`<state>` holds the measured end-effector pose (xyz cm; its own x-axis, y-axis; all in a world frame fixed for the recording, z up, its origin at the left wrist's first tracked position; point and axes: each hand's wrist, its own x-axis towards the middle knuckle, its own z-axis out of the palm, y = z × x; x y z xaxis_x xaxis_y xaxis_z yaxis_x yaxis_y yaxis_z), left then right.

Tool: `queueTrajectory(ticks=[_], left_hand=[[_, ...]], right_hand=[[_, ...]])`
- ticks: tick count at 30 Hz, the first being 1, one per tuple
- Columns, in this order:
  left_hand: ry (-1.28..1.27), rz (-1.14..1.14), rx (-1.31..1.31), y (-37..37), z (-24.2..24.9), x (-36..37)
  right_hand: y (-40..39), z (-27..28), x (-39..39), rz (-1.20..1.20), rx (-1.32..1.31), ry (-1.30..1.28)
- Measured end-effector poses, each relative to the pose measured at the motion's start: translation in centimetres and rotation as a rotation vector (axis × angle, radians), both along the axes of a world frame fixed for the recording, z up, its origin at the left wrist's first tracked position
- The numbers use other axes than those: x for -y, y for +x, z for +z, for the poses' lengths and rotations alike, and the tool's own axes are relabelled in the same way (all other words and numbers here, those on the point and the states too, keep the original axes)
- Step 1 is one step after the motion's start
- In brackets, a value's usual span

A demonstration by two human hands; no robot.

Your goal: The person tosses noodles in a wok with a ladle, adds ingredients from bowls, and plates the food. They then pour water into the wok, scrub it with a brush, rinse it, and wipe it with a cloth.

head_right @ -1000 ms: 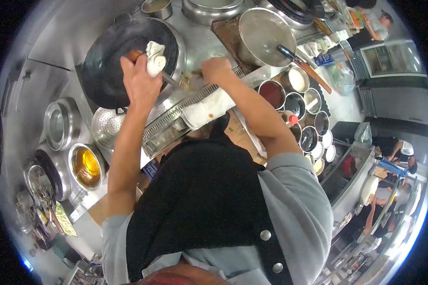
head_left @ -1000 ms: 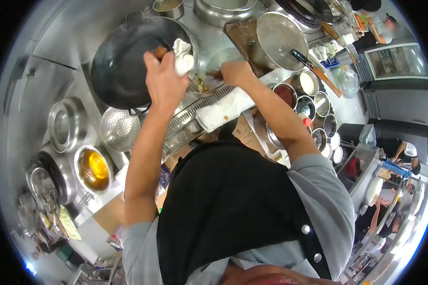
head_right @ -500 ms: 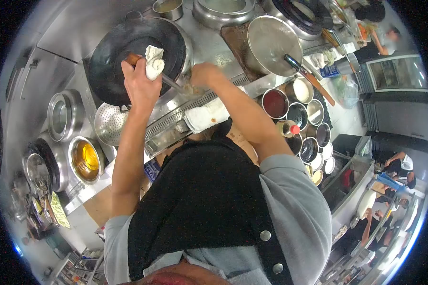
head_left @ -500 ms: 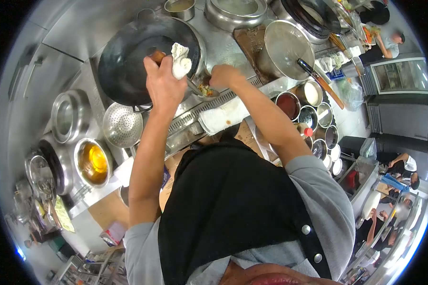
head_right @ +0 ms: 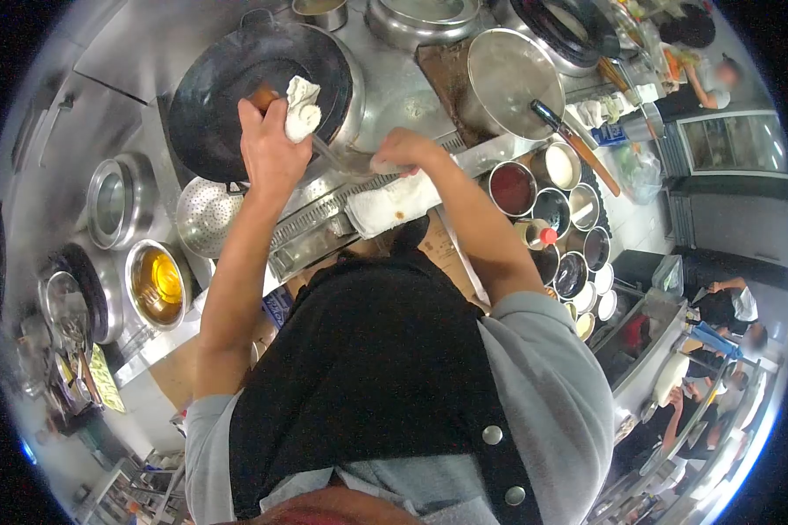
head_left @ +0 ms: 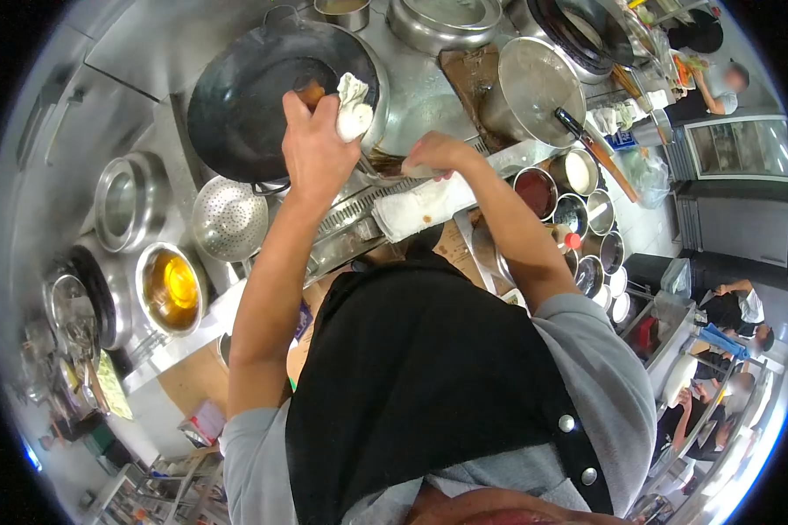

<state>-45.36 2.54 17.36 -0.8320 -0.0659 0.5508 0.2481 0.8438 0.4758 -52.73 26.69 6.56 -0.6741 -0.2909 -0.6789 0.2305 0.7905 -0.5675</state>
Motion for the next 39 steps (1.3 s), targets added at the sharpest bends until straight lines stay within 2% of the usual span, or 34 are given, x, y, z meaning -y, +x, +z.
queueTrajectory(ticks=[3, 6, 9, 12, 15, 19, 22, 25, 27, 29, 31, 34, 37, 39], left_hand=[[-0.015, 0.033, -0.039, 0.7, -0.1, 0.5], [-0.015, 0.046, -0.062, 0.8, -0.3, 1.0], [-0.03, 0.041, -0.075, 0.8, -0.3, 1.3], [-0.034, 0.035, -0.095, 1.3, -0.6, 1.7], [-0.005, 0.057, -0.068, 1.5, -0.8, 2.1], [-0.004, 0.054, -0.082, 1.5, -0.6, 2.3], [0.015, 0.061, -0.053, 1.3, -0.8, 2.7], [0.025, 0.067, -0.059, 1.2, -0.8, 2.6], [0.015, 0.053, -0.053, 0.8, -0.7, 2.4], [0.005, 0.05, -0.052, 0.4, -0.7, 2.2], [0.002, 0.057, -0.058, 0.0, -0.6, 1.9], [0.008, 0.057, -0.056, 0.1, -0.5, 1.9], [0.018, 0.08, -0.004, 0.7, -0.1, 2.4], [0.027, 0.102, -0.024, 1.5, -0.2, 3.4]], right_hand=[[-2.9, 1.2, -0.5, 0.16, -0.07, 0.246], [-4.8, -0.7, -0.3, -0.084, -0.109, 0.051], [-2.3, -1.0, 3.7, -0.011, -0.165, 0.155], [-0.8, 0.2, 3.0, 0.181, -0.118, 0.265], [0.9, 5.3, 2.8, 0.013, -0.165, 0.209], [1.0, 0.6, 6.1, 0.322, -0.209, 0.303], [1.0, 0.7, 3.7, 0.181, -0.25, 0.315], [-1.8, 3.4, 0.9, 0.086, -0.155, 0.307], [-6.4, -1.0, -0.1, 0.076, -0.178, 0.324], [-10.5, -9.4, -0.5, 0.156, -0.231, 0.243], [-7.8, -6.2, 3.2, 0.149, -0.265, 0.293], [-3.0, -1.5, 6.9, 0.314, -0.318, 0.368], [-0.6, 1.2, 6.8, 0.585, -0.315, 0.497], [-1.4, 1.0, 5.3, 0.626, -0.358, 0.535]])
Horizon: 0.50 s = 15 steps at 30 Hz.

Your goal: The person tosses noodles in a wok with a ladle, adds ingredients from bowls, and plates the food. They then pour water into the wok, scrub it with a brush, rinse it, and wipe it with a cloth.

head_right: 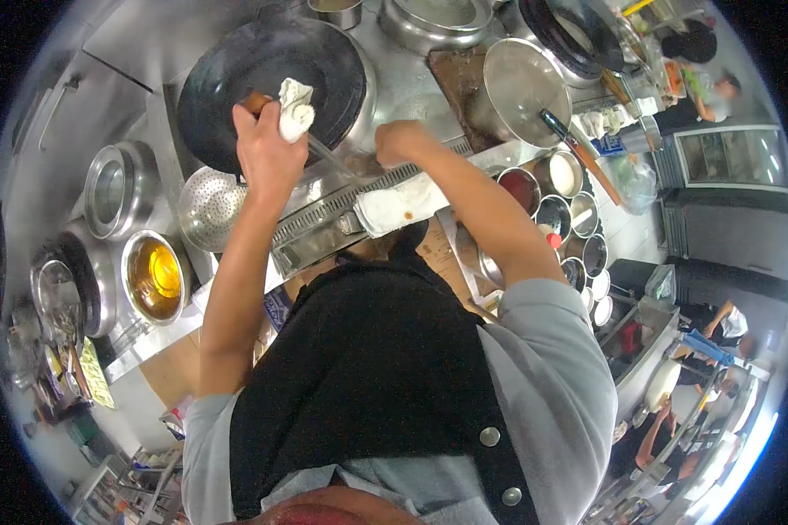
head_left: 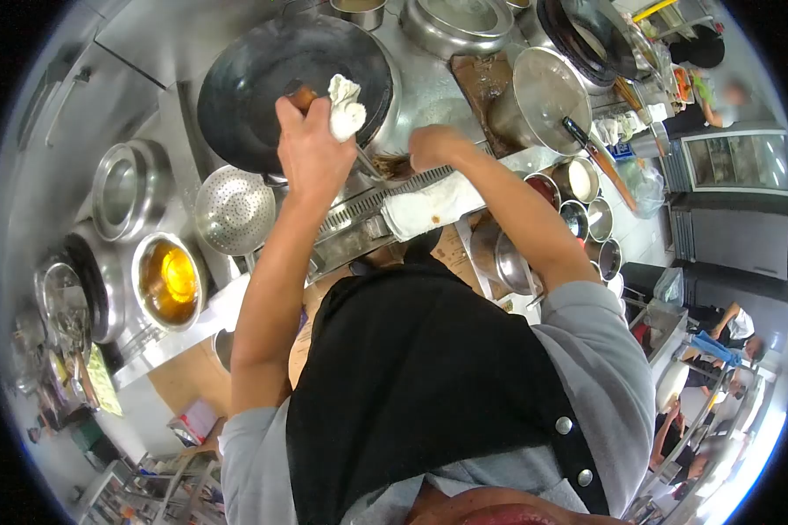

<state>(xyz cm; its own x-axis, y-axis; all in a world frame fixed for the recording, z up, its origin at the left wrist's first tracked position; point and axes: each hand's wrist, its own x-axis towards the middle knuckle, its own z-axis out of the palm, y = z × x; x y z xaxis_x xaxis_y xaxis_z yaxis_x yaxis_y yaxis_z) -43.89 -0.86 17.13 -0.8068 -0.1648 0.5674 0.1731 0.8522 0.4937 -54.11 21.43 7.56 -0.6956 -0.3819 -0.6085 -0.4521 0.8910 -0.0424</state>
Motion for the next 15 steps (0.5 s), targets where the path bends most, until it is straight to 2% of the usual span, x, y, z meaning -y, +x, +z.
queueTrajectory(ticks=[1, 4, 7, 10, 13, 15], left_hand=[[0.004, 0.009, -0.008, 0.3, -0.1, 0.5], [-0.011, 0.031, -0.029, 0.6, -0.5, 1.9], [-0.019, 0.033, -0.048, 0.2, -0.6, 2.2], [-0.013, 0.027, -0.05, 0.2, -0.7, 2.3], [-0.003, 0.051, -0.015, 1.0, -0.7, 3.2], [0.01, 0.048, -0.041, 1.5, -1.0, 3.8]], right_hand=[[-0.5, 0.0, -0.7, 0.022, -0.019, 0.016], [-2.4, 0.4, -1.1, -0.158, -0.019, 0.013], [0.1, -1.5, 1.4, -0.093, -0.092, -0.043], [3.8, -1.1, 4.1, 0.053, -0.056, 0.041], [3.6, 1.5, 3.3, 0.01, 0.006, 0.018], [2.9, 2.2, 3.3, -0.071, -0.044, 0.017]])
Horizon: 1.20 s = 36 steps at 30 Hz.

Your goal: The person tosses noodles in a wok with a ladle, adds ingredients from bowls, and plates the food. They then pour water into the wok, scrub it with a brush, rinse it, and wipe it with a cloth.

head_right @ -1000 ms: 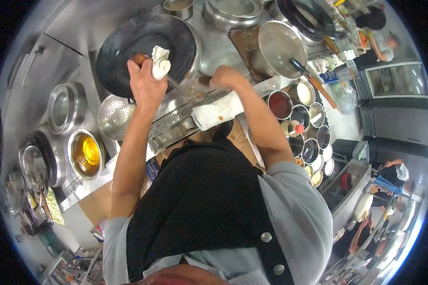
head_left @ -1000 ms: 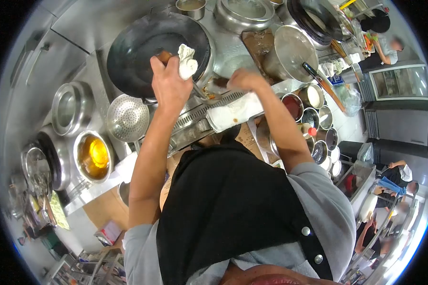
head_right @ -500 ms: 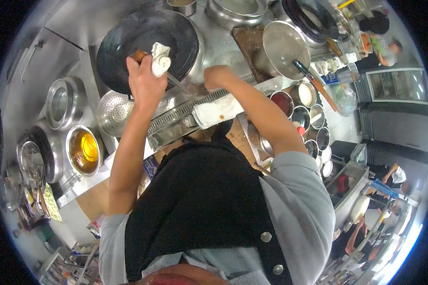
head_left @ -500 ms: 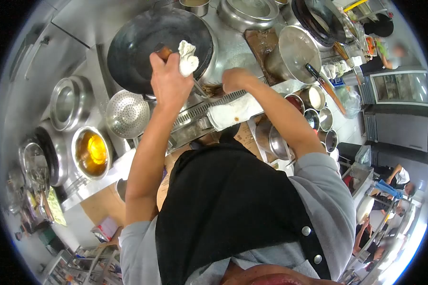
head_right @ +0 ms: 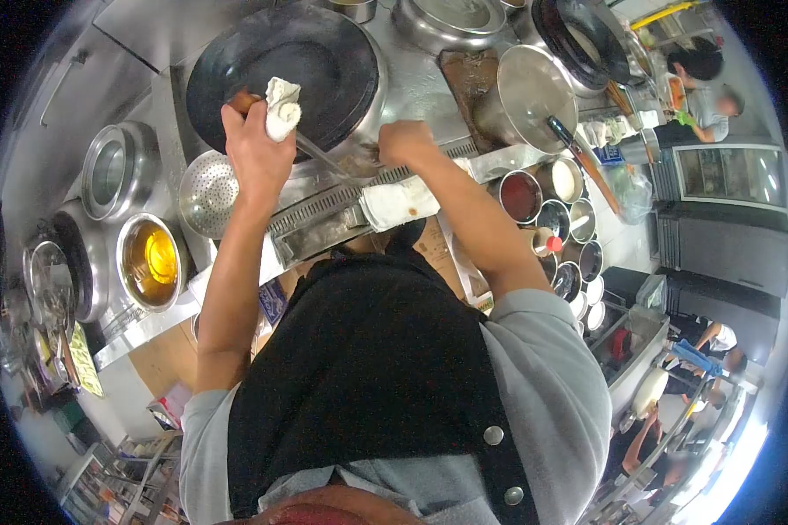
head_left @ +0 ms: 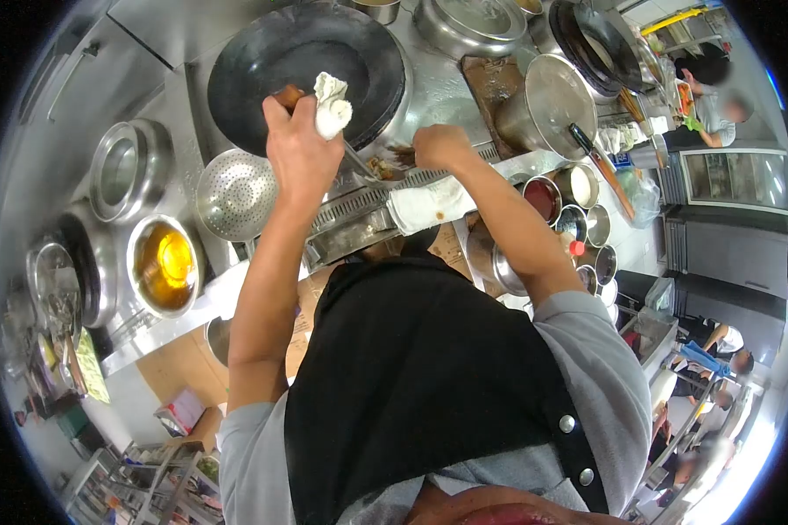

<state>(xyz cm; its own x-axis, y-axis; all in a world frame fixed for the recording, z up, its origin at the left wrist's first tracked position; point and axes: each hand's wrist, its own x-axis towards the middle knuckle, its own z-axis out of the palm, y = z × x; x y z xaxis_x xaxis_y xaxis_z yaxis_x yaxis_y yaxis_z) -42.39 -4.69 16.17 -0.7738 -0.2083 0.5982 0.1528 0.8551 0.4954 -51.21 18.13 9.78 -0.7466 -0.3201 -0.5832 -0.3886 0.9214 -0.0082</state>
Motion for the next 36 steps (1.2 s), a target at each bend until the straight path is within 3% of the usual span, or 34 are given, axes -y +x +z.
queueTrajectory(ticks=[1, 4, 7, 13, 17, 20, 26, 29, 36], left_hand=[[0.006, -0.003, -0.015, 0.2, 0.0, 0.2], [0.054, -0.006, 0.029, 0.6, 0.5, 0.0], [0.057, -0.02, 0.005, 0.9, 0.1, 0.6], [0.039, -0.001, 0.009, 1.9, -0.1, 2.1], [0.014, -0.012, 0.001, 2.0, -0.1, 2.4], [0.01, -0.005, 0.002, 2.5, 0.3, 2.7], [0.06, -0.006, 0.028, 2.9, 0.2, 3.4], [0.064, -0.004, 0.05, 3.3, 0.4, 3.8], [-0.002, -0.049, 0.007, 4.0, 1.2, 5.8]], right_hand=[[-0.3, 0.2, 0.0, -0.042, -0.027, -0.001], [1.0, -2.9, 2.0, 0.121, -0.052, 0.005], [2.4, -1.0, 2.4, 0.203, 0.026, 0.06], [0.4, -0.5, 1.0, 0.011, -0.051, 0.055], [3.5, -3.2, 3.6, 0.262, -0.048, 0.048], [3.7, 0.9, 2.7, 0.217, -0.054, 0.029], [2.7, -2.2, 3.7, 0.153, -0.074, 0.021], [4.5, -0.9, 4.7, 0.245, -0.018, 0.019], [2.1, 0.8, 4.2, 0.003, 0.018, -0.045]])
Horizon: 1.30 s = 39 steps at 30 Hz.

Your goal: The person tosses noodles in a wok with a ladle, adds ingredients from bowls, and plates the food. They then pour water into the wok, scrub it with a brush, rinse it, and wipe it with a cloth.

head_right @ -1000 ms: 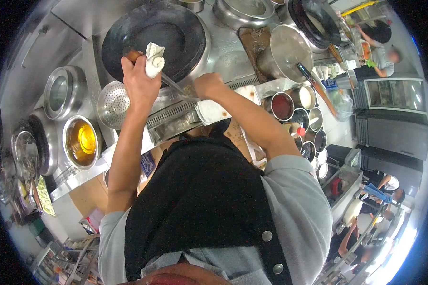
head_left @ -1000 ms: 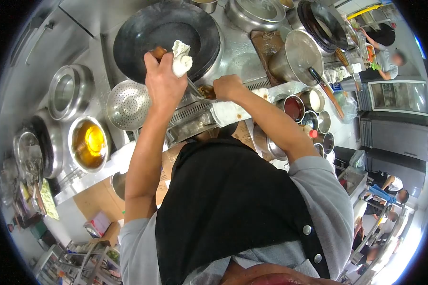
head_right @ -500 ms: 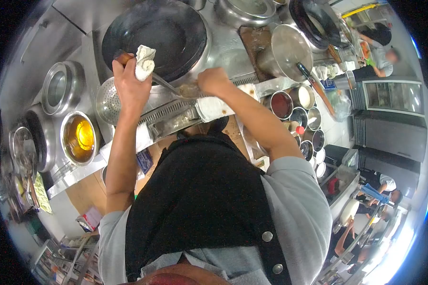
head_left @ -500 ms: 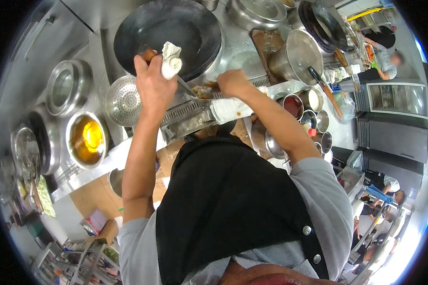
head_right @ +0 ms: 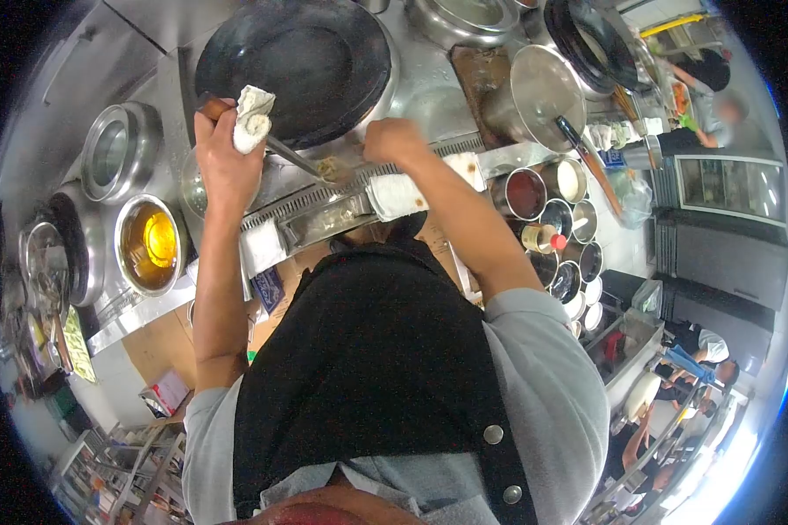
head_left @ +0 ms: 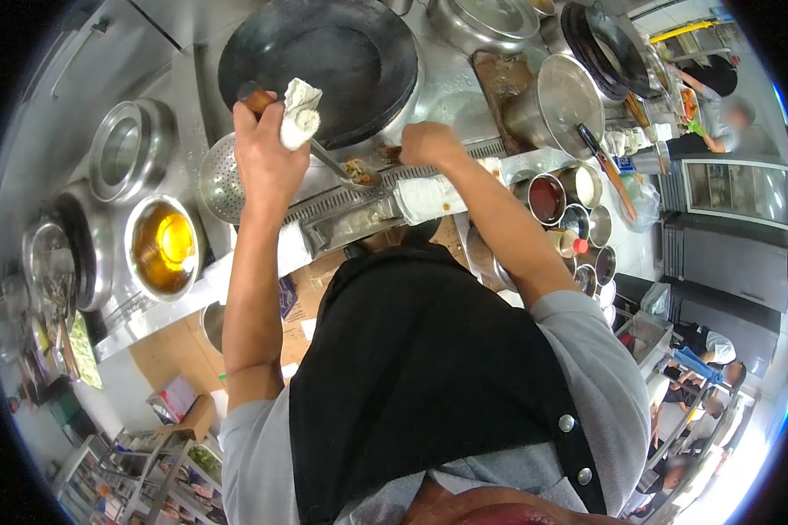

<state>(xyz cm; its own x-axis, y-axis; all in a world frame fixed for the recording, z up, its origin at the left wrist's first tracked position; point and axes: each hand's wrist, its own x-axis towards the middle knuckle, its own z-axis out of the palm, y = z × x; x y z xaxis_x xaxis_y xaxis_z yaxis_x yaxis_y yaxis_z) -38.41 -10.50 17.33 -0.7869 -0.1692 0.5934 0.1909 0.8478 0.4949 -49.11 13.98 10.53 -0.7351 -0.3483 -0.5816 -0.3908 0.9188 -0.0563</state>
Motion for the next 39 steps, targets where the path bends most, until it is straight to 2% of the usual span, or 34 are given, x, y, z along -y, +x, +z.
queueTrajectory(ticks=[2, 3, 6, 10, 13, 16, 19, 21, 24, 26, 28, 29, 30, 32, 35, 38, 39], left_hand=[[-0.015, -0.007, 0.006, 0.2, 0.0, 0.1], [-0.009, -0.01, 0.016, 0.2, 0.1, 0.2], [0.015, -0.016, 0.042, 0.7, 0.2, 0.4], [0.034, 0.005, 0.03, 1.2, 0.1, 0.7], [0.031, -0.001, 0.01, 1.5, 0.0, 1.0], [0.032, -0.005, 0.017, 2.3, 0.2, 1.1], [0.039, 0.007, 0.01, 3.5, 0.4, 1.8], [0.048, 0.013, 0.02, 4.3, 0.4, 2.5], [0.06, 0.018, 0.057, 5.3, 0.2, 3.8], [0.056, 0.01, 0.052, 5.2, 0.2, 4.2], [0.045, 0.003, 0.051, 5.0, 0.4, 4.1], [0.035, 0.0, 0.05, 5.0, 0.6, 3.8], [0.026, -0.007, 0.052, 5.1, 0.7, 3.6], [0.017, -0.009, 0.053, 4.9, 0.6, 3.5], [0.004, 0.0, 0.054, 4.7, 0.4, 3.8], [0.009, -0.012, 0.046, 4.9, 0.2, 3.6], [0.011, -0.021, 0.036, 4.6, 0.3, 3.5]], right_hand=[[0.7, -4.5, 1.7, 0.115, 0.029, -0.004], [1.3, -4.5, 2.5, 0.173, 0.043, -0.006], [1.4, -2.1, 1.5, 0.129, 0.051, -0.018], [-0.1, -1.6, 0.7, -0.016, 0.033, -0.038], [2.0, -4.6, 3.2, 0.136, 0.075, -0.093], [2.8, -2.7, 3.0, 0.215, 0.098, -0.022], [-0.2, -2.5, -1.6, 0.075, 0.047, 0.021], [-2.5, -3.6, -6.1, -0.031, 0.007, -0.056], [-4.9, -4.5, -9.9, -0.41, 0.171, 0.002], [-3.4, -11.2, -11.1, -0.348, 0.221, -0.152], [-0.7, -9.8, -8.3, -0.479, 0.355, -0.256], [0.9, -8.4, -5.7, -0.508, 0.365, -0.227], [2.2, -5.3, -4.3, -0.53, 0.417, -0.337], [1.7, -5.2, -4.5, -0.566, 0.501, -0.442], [-0.2, -1.8, -7.1, -0.576, 0.398, -0.425], [-2.8, -6.9, -9.0, -0.628, 0.418, -0.303], [-1.1, -6.5, -7.2, -0.576, 0.353, -0.378]])
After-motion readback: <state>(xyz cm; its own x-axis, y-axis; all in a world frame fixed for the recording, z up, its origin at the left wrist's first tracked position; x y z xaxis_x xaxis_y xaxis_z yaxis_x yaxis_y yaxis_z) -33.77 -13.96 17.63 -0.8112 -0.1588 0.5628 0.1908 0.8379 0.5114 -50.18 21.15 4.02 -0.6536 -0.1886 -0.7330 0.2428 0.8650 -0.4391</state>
